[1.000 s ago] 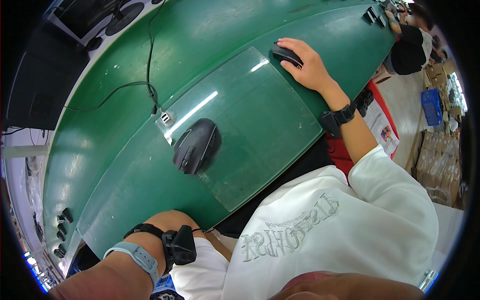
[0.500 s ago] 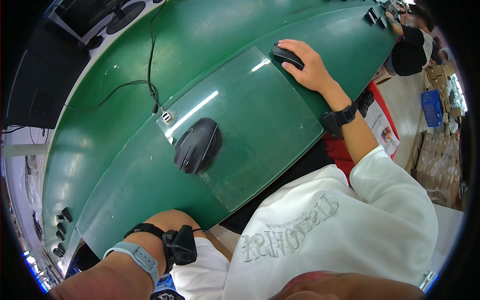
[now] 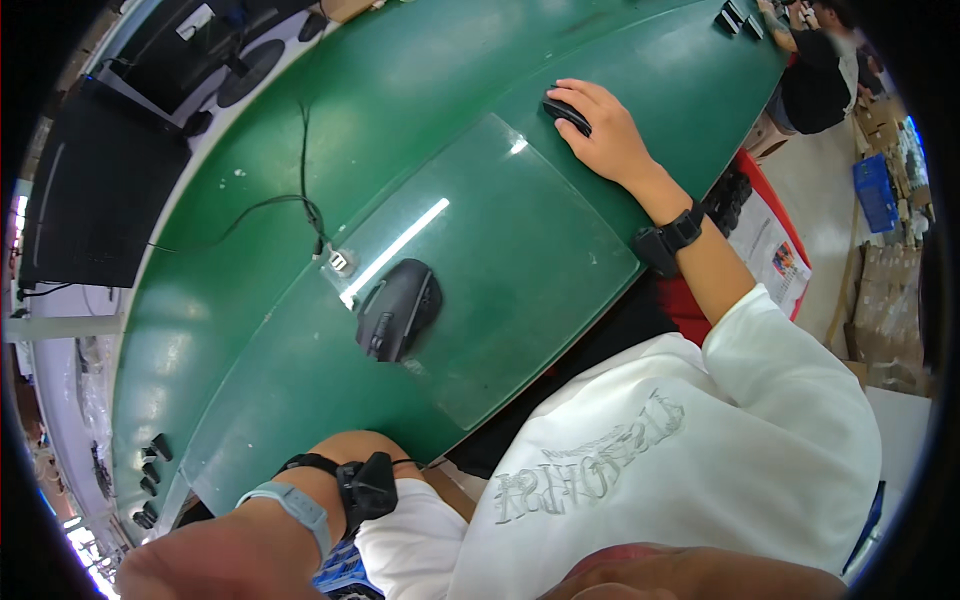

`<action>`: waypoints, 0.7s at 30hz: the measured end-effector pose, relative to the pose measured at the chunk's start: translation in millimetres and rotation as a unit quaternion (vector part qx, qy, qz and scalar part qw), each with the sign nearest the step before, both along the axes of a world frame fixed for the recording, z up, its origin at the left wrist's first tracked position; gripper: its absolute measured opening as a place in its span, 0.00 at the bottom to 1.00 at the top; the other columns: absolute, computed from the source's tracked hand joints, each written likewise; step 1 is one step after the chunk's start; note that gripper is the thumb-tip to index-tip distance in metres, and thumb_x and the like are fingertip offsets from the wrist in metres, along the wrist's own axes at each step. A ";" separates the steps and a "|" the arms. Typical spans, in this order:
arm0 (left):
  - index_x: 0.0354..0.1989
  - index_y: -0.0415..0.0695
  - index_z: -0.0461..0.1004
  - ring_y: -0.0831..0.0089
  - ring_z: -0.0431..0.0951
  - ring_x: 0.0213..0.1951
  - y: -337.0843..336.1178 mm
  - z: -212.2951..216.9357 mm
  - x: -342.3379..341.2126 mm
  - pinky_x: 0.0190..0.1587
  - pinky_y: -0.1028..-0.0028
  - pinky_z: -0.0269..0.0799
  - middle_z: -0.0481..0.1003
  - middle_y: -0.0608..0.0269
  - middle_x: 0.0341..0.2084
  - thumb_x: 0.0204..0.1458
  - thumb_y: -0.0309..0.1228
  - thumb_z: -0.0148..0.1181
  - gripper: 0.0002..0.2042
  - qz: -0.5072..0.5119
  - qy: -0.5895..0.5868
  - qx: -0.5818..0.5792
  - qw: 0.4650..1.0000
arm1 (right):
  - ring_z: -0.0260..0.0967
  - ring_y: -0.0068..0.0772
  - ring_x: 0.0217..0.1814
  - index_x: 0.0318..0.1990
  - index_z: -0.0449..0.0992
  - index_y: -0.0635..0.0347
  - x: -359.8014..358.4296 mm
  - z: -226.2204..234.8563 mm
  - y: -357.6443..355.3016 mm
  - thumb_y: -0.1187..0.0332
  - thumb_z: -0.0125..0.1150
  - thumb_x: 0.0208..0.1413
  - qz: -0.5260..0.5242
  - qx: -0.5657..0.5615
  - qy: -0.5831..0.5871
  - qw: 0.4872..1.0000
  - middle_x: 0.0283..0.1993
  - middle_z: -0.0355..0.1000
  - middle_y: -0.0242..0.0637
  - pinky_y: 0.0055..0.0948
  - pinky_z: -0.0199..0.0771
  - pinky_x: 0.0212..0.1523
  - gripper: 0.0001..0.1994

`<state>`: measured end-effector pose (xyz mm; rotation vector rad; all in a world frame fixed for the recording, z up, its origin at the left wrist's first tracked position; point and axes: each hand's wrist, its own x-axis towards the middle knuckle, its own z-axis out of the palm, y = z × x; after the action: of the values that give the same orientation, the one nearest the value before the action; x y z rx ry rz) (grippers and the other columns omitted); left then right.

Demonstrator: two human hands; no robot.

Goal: The person tests a computer mouse by moving it on a surface, then connects a cable to a charging dock. They place the mouse onto the dock to check the light, remove it, and then press the dock against a series of small white pads on the table before setting it aside.

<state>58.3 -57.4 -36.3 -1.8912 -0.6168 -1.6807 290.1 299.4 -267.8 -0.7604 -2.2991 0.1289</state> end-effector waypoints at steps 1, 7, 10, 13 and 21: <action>0.35 0.49 0.66 0.71 0.61 0.27 -2.0 0.2 1.5 0.30 0.69 0.55 0.61 0.68 0.22 0.58 0.38 0.50 0.07 0.060 0.013 0.000 0.998 | 0.71 0.48 0.63 0.56 0.79 0.55 -1.2 0.3 -0.1 0.70 0.64 0.56 0.011 0.004 0.002 1.000 0.62 0.74 0.40 0.41 0.73 0.63 0.18; 0.41 0.46 0.66 0.67 0.64 0.28 -5.0 5.0 8.4 0.27 0.65 0.59 0.65 0.61 0.24 0.60 0.36 0.51 0.08 0.074 0.067 -0.067 0.993 | 0.70 0.47 0.64 0.56 0.78 0.54 -0.4 3.0 -3.5 0.70 0.65 0.55 0.029 -0.023 0.000 0.999 0.63 0.73 0.39 0.42 0.71 0.64 0.19; 0.41 0.44 0.67 0.66 0.64 0.26 -3.6 2.3 12.8 0.23 0.65 0.57 0.66 0.60 0.24 0.60 0.34 0.54 0.08 0.053 0.030 -0.069 0.996 | 0.69 0.47 0.65 0.57 0.77 0.54 0.6 3.8 -5.6 0.71 0.65 0.54 0.046 -0.025 -0.007 0.999 0.64 0.72 0.39 0.43 0.70 0.65 0.20; 0.39 0.47 0.72 0.66 0.67 0.29 -1.1 -2.5 14.9 0.33 0.65 0.62 0.71 0.63 0.24 0.58 0.32 0.53 0.05 0.063 0.003 -0.080 0.995 | 0.69 0.48 0.65 0.57 0.77 0.53 0.0 4.7 -7.4 0.71 0.65 0.54 0.054 -0.034 -0.011 0.998 0.65 0.71 0.39 0.44 0.69 0.66 0.21; 0.37 0.51 0.68 0.71 0.61 0.28 -7.5 -5.5 10.1 0.31 0.68 0.54 0.65 0.70 0.22 0.56 0.39 0.57 0.09 0.071 -0.014 -0.058 0.996 | 0.70 0.50 0.64 0.57 0.76 0.58 -0.2 3.1 -2.6 0.72 0.64 0.55 0.006 -0.037 0.015 0.999 0.63 0.73 0.42 0.43 0.70 0.65 0.20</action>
<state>68.4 -64.9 -41.7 -1.8580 -0.8549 -1.6133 289.9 296.8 -264.7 -0.7765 -2.2821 0.2319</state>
